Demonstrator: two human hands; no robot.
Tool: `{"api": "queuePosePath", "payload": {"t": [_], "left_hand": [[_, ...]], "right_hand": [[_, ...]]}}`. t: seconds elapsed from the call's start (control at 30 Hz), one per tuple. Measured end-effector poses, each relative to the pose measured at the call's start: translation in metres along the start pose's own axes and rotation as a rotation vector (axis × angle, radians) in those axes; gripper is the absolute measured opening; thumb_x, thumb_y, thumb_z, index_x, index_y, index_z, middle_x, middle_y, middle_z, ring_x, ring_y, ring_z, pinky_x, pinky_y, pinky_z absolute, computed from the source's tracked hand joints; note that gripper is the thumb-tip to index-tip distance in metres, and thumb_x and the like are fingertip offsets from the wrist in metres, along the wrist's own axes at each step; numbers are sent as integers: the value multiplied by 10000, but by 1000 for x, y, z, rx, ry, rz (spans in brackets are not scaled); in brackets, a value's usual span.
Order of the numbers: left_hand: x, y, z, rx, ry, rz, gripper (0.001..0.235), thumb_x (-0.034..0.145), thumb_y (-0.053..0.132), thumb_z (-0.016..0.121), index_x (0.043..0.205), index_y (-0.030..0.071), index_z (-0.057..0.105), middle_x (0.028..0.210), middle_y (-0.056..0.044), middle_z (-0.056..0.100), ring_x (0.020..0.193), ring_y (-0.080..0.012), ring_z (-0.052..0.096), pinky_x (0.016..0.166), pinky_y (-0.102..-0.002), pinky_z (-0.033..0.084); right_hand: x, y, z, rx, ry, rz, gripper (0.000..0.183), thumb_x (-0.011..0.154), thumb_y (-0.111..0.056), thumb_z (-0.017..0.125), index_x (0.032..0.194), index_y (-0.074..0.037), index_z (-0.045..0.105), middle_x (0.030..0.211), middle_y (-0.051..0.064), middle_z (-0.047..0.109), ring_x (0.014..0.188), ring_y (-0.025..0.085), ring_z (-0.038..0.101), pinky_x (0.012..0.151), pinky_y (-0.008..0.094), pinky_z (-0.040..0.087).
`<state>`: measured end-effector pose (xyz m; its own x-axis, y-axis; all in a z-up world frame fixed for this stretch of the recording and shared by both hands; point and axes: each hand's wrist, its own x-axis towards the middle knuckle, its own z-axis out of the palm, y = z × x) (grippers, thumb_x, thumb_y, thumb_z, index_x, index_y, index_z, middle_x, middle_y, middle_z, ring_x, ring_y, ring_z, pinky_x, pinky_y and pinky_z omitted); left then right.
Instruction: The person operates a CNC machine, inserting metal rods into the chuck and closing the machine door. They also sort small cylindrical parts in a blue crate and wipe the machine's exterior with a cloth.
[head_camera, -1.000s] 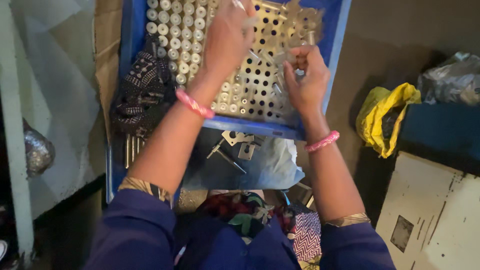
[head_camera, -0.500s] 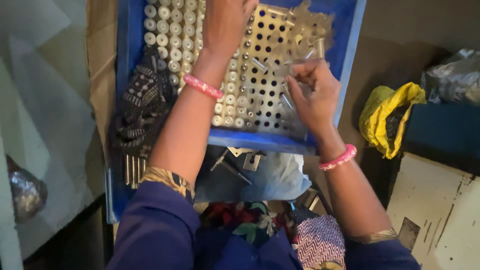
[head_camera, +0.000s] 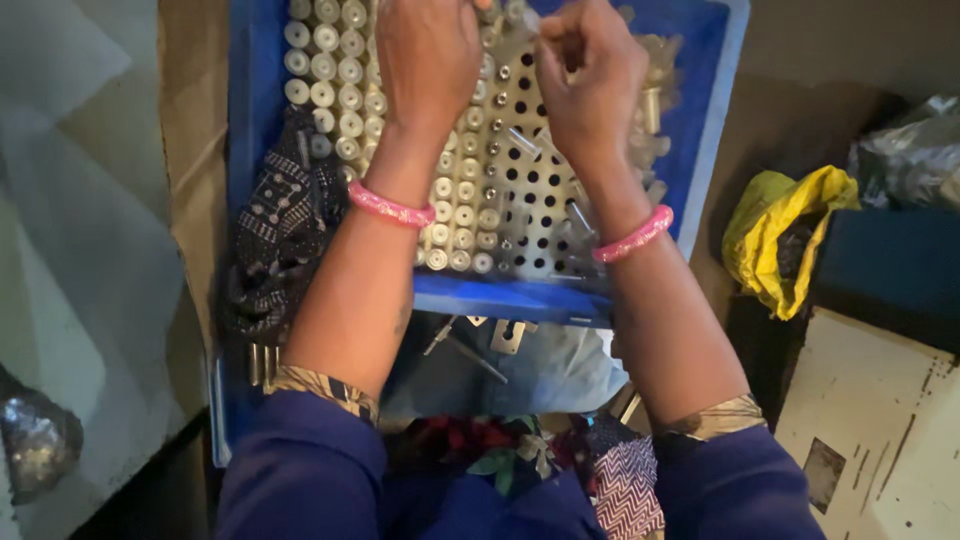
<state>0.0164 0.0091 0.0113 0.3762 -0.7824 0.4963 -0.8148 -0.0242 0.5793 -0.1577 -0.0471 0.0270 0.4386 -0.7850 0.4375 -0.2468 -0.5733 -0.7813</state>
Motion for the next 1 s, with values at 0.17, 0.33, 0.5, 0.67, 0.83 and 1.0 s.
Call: {"api": "queuePosePath", "payload": {"t": [0.17, 0.33, 0.5, 0.67, 0.83, 1.0], "left_hand": [[1, 14, -1, -194, -85, 130, 110, 895, 99, 688, 1004, 80, 693, 895, -114, 719, 828, -338, 691, 736, -458, 523], [5, 18, -4, -322, -204, 216, 213, 886, 52, 768, 1084, 61, 690, 959, -113, 725, 867, -301, 717, 777, -422, 549], [4, 11, -6, -205, -166, 81, 279, 888, 109, 851, 1075, 41, 655, 901, -104, 726, 833, -322, 715, 735, -427, 545], [-3, 13, -10, -289, -225, 57, 263, 888, 70, 803, 1089, 55, 634, 947, -113, 716, 857, -276, 743, 754, -392, 575], [-1, 15, -16, -57, -215, 144, 211, 778, 119, 864, 944, 92, 736, 840, -134, 703, 825, -361, 674, 766, -475, 510], [-6, 20, -10, 18, -177, 205, 139, 778, 32, 720, 899, 95, 745, 892, -131, 719, 900, -353, 675, 892, -527, 420]], "right_hand": [[-6, 9, -4, -115, 49, 28, 199, 908, 69, 790, 921, -2, 604, 887, 74, 663, 704, 156, 611, 663, 282, 489], [-2, 7, -11, -71, -11, -127, 170, 945, 105, 756, 1022, -2, 649, 1024, 92, 686, 880, 191, 683, 769, 305, 547], [5, 6, -34, -195, -122, -10, 291, 886, 42, 808, 1128, -33, 665, 1010, 92, 693, 881, 236, 696, 793, 348, 525], [-3, 3, -36, -396, -221, -157, 321, 849, -74, 885, 1075, -81, 657, 976, 94, 651, 958, 339, 630, 992, 462, 454], [-14, 0, -30, -565, -333, -140, 359, 724, -137, 860, 1017, -106, 657, 972, 109, 658, 940, 391, 594, 807, 439, 473], [-8, -4, -28, -435, -210, -76, 257, 885, -53, 818, 1017, -61, 597, 930, 90, 655, 927, 349, 593, 865, 468, 473]]}}
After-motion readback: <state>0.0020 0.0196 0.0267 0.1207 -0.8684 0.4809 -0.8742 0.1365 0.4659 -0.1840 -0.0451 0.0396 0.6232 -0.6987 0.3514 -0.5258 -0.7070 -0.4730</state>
